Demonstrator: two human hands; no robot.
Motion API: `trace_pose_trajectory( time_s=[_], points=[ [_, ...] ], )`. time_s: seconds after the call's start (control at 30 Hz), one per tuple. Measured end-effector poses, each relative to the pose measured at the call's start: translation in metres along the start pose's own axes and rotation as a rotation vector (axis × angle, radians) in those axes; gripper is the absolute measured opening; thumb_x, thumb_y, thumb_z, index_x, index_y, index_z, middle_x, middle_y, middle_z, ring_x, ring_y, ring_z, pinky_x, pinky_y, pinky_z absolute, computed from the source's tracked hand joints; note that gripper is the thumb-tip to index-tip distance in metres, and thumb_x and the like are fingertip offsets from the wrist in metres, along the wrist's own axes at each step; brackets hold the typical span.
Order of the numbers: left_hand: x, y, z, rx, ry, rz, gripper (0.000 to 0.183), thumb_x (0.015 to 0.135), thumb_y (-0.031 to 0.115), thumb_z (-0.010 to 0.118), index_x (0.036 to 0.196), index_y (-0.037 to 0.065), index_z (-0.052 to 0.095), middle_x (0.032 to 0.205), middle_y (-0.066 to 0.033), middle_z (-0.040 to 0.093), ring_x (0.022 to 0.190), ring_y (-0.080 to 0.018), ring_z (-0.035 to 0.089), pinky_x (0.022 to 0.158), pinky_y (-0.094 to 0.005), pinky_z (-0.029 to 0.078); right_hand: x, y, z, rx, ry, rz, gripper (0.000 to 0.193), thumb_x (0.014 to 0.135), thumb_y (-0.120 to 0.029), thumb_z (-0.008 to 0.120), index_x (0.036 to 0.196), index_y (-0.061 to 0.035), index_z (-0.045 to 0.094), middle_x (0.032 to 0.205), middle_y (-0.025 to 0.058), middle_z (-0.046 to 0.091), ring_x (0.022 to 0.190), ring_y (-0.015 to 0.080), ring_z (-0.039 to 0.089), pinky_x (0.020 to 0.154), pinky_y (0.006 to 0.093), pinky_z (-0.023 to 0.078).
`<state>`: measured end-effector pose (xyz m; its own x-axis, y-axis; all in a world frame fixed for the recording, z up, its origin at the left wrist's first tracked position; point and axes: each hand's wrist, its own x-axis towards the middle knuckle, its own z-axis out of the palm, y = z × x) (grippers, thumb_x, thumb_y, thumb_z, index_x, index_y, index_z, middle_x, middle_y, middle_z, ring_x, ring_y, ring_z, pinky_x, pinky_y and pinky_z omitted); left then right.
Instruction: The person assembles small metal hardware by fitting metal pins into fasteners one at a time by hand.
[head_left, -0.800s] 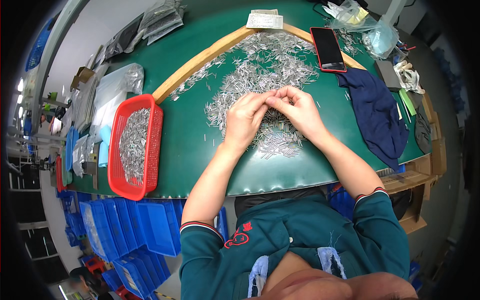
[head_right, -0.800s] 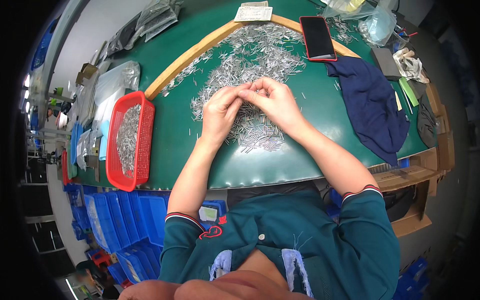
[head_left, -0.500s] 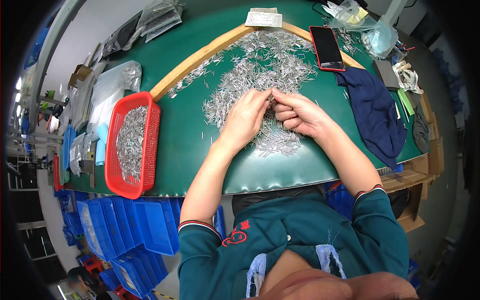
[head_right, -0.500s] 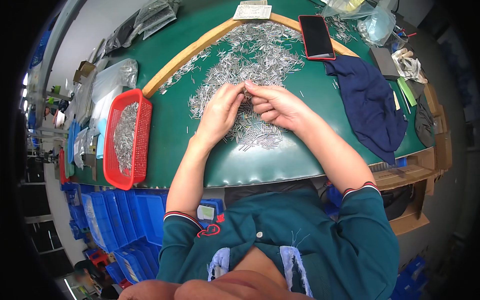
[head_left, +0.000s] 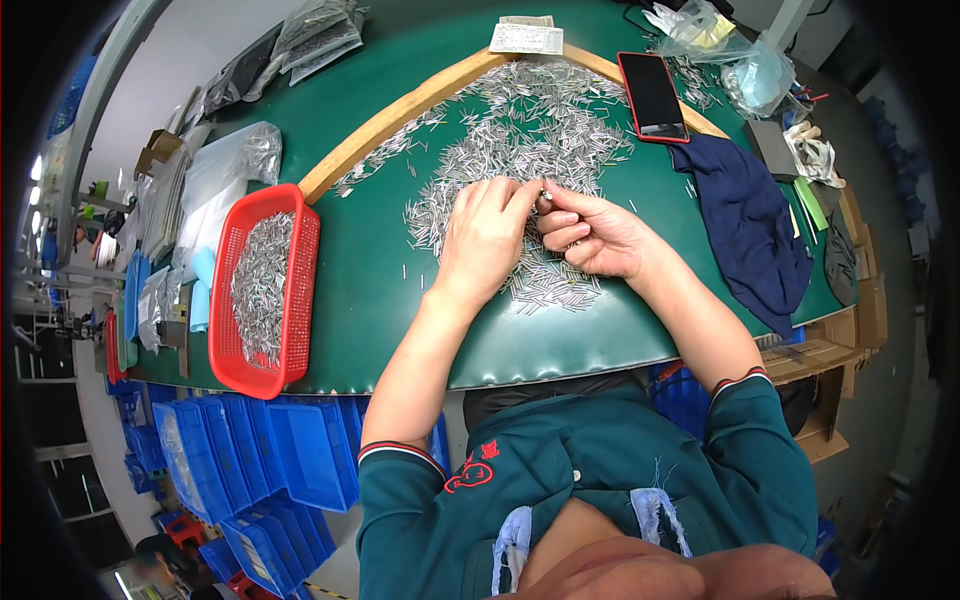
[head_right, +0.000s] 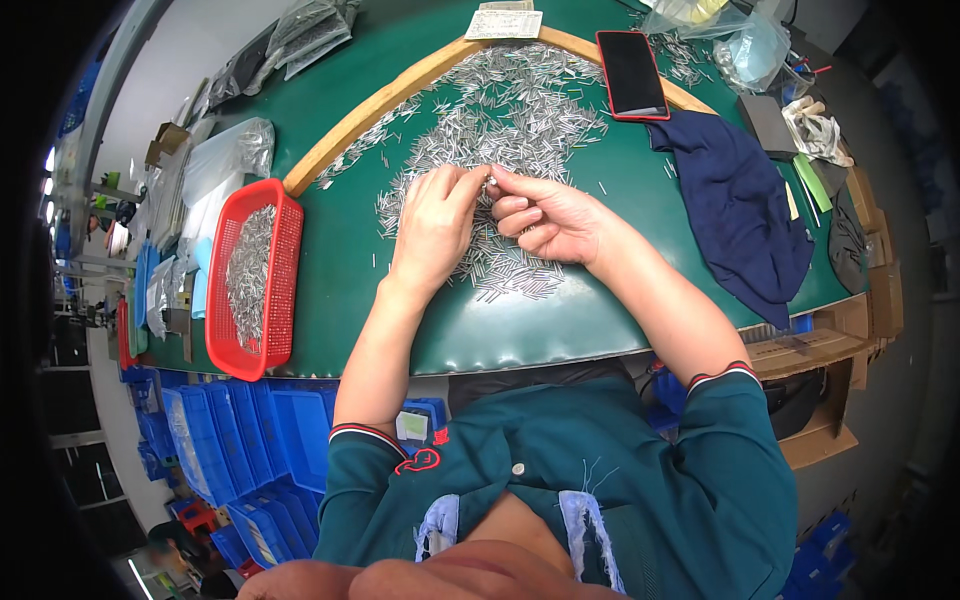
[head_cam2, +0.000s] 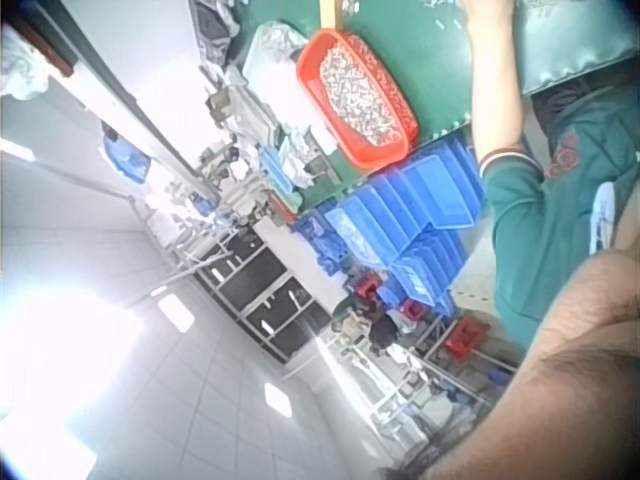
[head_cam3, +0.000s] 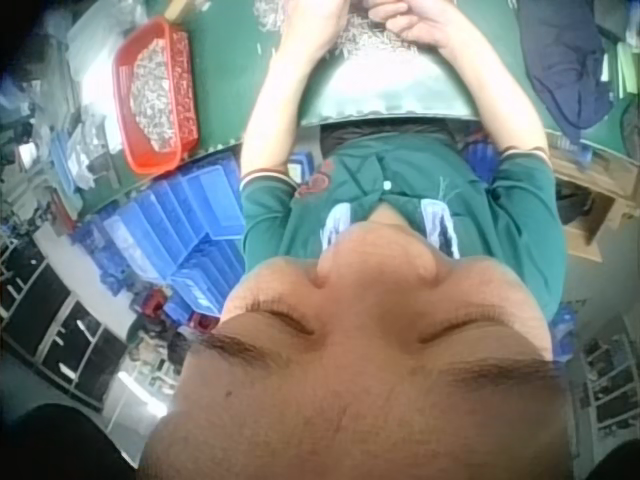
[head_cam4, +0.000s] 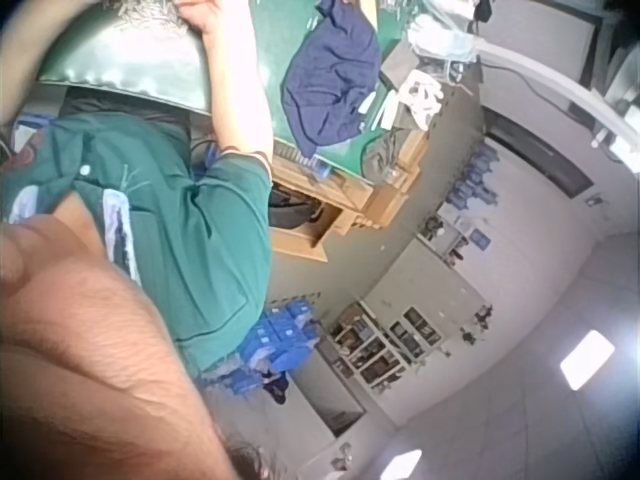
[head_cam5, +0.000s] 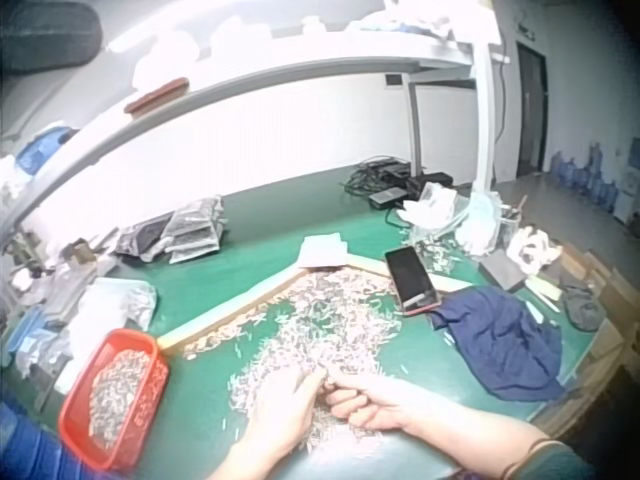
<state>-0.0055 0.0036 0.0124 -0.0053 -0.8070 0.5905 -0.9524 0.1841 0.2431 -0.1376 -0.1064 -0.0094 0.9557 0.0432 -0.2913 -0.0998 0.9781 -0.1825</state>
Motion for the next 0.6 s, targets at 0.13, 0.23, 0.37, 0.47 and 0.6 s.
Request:
trace_pose_trajectory(
  time_s=[0.13,0.23,0.37,0.47,0.6],
  points=[
    [0.0,0.001,0.0,0.002,0.008,0.0,0.027,0.072,0.0,0.055,0.099,0.005,0.056,0.081,-0.0077,0.053,0.075,-0.0242,0.052,0.069,-0.035,0.041,0.0,-0.001,0.001,-0.023,0.02,-0.008,0.021,0.089,-0.03,0.049,0.089,-0.0087,0.051,0.068,-0.0035,0.043,0.053,0.0006,0.039,0.031,0.0104,0.025],
    [0.0,0.001,-0.002,-0.02,0.015,-0.003,0.029,0.071,-0.002,0.055,0.099,0.005,0.056,0.081,-0.0078,0.053,0.075,-0.0247,0.053,0.069,-0.0354,0.042,-0.002,0.002,0.013,-0.191,0.071,-0.093,0.026,0.089,-0.034,0.047,0.09,-0.0089,0.051,0.074,-0.0013,0.048,0.057,0.0022,0.043,0.033,0.0114,0.029],
    [0.001,0.004,-0.003,-0.098,0.014,-0.028,0.031,0.071,0.0,0.054,0.101,0.005,0.056,0.081,-0.0059,0.054,0.077,-0.0217,0.056,0.071,-0.0334,0.044,-0.003,0.003,0.017,-0.381,0.137,-0.201,0.03,0.089,-0.038,0.046,0.089,-0.0087,0.051,0.077,0.0002,0.051,0.059,0.004,0.045,0.036,0.0127,0.032],
    [-0.001,0.004,0.001,-0.317,0.027,-0.167,0.032,0.076,-0.002,0.052,0.106,0.005,0.056,0.082,-0.008,0.055,0.074,-0.0214,0.059,0.065,-0.0309,0.047,-0.002,0.004,0.018,-0.48,0.232,-0.266,0.031,0.088,-0.039,0.046,0.087,-0.0084,0.051,0.075,-0.0009,0.049,0.059,0.0044,0.044,0.038,0.0133,0.031],
    [-0.003,-0.001,0.002,-0.537,-0.002,-0.314,0.034,0.084,0.002,0.05,0.118,0.008,0.052,0.087,-0.0073,0.058,0.075,-0.0135,0.059,0.065,-0.0235,0.046,-0.002,0.002,0.011,-0.487,0.24,-0.315,0.03,0.088,-0.037,0.047,0.085,-0.0079,0.052,0.072,-0.0027,0.046,0.057,0.0038,0.041,0.038,0.0135,0.028]
  ],
)
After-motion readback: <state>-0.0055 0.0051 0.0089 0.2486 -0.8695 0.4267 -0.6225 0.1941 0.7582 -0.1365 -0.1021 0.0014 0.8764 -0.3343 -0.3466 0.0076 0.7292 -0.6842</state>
